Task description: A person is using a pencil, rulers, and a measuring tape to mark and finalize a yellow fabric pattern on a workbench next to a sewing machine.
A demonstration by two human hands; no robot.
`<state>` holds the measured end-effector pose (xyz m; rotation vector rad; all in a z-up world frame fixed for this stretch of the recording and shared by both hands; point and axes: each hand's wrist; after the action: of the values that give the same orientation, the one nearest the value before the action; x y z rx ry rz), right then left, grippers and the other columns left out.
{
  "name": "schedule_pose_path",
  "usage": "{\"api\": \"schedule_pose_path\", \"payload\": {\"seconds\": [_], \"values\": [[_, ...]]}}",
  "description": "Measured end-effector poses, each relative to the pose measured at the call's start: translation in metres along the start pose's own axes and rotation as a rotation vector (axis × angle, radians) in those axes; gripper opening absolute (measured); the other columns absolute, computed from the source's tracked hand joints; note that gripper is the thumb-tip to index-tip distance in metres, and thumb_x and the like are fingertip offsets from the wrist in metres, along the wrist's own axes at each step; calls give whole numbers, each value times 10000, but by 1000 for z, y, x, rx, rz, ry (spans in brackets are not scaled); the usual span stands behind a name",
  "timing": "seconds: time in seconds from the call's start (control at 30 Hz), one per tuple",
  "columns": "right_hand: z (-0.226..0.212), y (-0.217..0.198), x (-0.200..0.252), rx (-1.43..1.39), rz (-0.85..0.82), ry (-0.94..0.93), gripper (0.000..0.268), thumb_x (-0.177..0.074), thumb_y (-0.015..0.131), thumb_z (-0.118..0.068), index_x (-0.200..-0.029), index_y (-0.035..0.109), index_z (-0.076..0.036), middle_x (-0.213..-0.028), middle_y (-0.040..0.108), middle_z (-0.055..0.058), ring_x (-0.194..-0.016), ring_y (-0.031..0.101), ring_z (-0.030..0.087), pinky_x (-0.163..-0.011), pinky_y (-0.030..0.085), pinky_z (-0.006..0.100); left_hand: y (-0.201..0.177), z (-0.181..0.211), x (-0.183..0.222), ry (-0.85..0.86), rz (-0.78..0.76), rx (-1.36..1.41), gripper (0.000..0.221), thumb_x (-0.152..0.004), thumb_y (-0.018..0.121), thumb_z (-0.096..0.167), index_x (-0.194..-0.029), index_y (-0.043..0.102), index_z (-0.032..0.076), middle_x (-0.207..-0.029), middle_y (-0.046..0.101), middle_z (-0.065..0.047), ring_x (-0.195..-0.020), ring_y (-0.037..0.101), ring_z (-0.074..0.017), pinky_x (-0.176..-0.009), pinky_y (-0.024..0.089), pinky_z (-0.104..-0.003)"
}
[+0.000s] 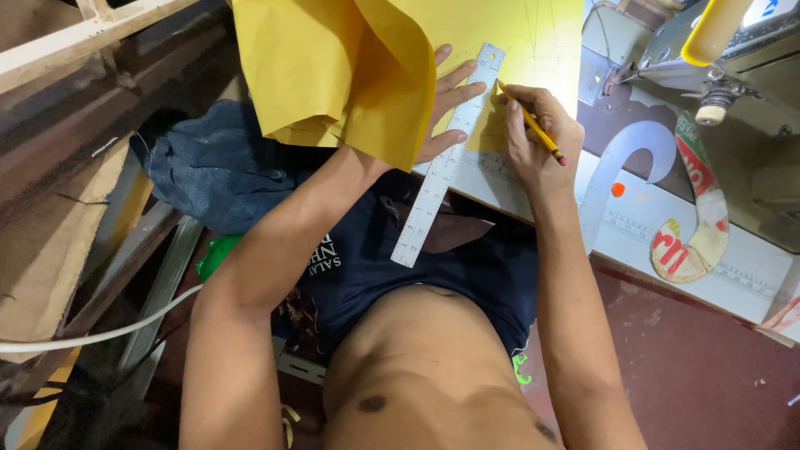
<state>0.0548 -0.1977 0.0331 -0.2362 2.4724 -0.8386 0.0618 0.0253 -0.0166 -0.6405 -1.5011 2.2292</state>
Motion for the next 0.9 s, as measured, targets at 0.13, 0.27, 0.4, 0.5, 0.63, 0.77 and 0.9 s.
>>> {"api": "schedule_pose_path", "payload": {"seconds": [0.13,0.27,0.4,0.5,0.63,0.77,0.9], "values": [[-10,-2,5,-7,28,-27,143,-1074,584,-16,-1149,684,55,-1047,767,193,-963,773,262,-844,621,325,6,0,-5,-31,-40,4,663,-1032,590,482,-1613,382,239,-1688,249,2,-1548,124,-319,-1225,119,-599],[-28,-16,6,-78,-44,109,165,-1072,569,-44,-1081,715,31,-1000,772,139,-903,747,192,-797,587,277,5,0,-7,-74,-75,-21,678,-1028,592,491,-1618,356,253,-1691,232,6,-1547,109,-321,-1226,112,-600],[-3,-5,9,-84,-4,98,197,-1075,560,-77,-1173,697,25,-1098,761,155,-1014,739,218,-901,574,296,8,1,-4,-43,36,97,629,-1019,665,417,-1577,438,233,-1664,319,-26,-1541,121,-321,-1217,191,-602],[-2,-1,8,-92,23,86,196,-1086,560,-72,-1185,688,39,-1096,760,178,-1047,749,235,-922,588,298,45,-15,-7,16,173,224,647,-984,714,389,-1553,472,200,-1651,367,-69,-1546,125,-359,-1203,258,-657],[1,0,5,-133,34,140,190,-1078,571,-87,-1176,694,19,-1085,765,162,-1043,747,213,-929,587,284,45,-14,-7,64,243,320,659,-976,720,378,-1550,475,165,-1648,374,-105,-1553,122,-399,-1252,219,-640],[6,-9,0,-93,-47,149,225,-1084,562,-150,-1173,705,-2,-1052,778,121,-977,738,170,-854,574,265,12,8,-1,-77,107,140,655,-998,714,452,-1554,465,212,-1661,329,-40,-1546,148,-337,-1218,214,-618],[6,-22,-10,-125,-171,63,229,-1116,574,-123,-1192,690,59,-1065,766,183,-1000,761,231,-888,602,298,13,31,1,-159,157,-49,668,-1000,702,557,-1540,487,228,-1641,368,-30,-1531,186,-330,-1212,215,-608]]}}
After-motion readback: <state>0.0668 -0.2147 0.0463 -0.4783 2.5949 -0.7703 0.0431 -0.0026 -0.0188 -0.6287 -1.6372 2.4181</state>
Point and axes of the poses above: each hand's wrist, its own x-axis away from the middle knuckle, its own y-axis out of the palm, z = x × y
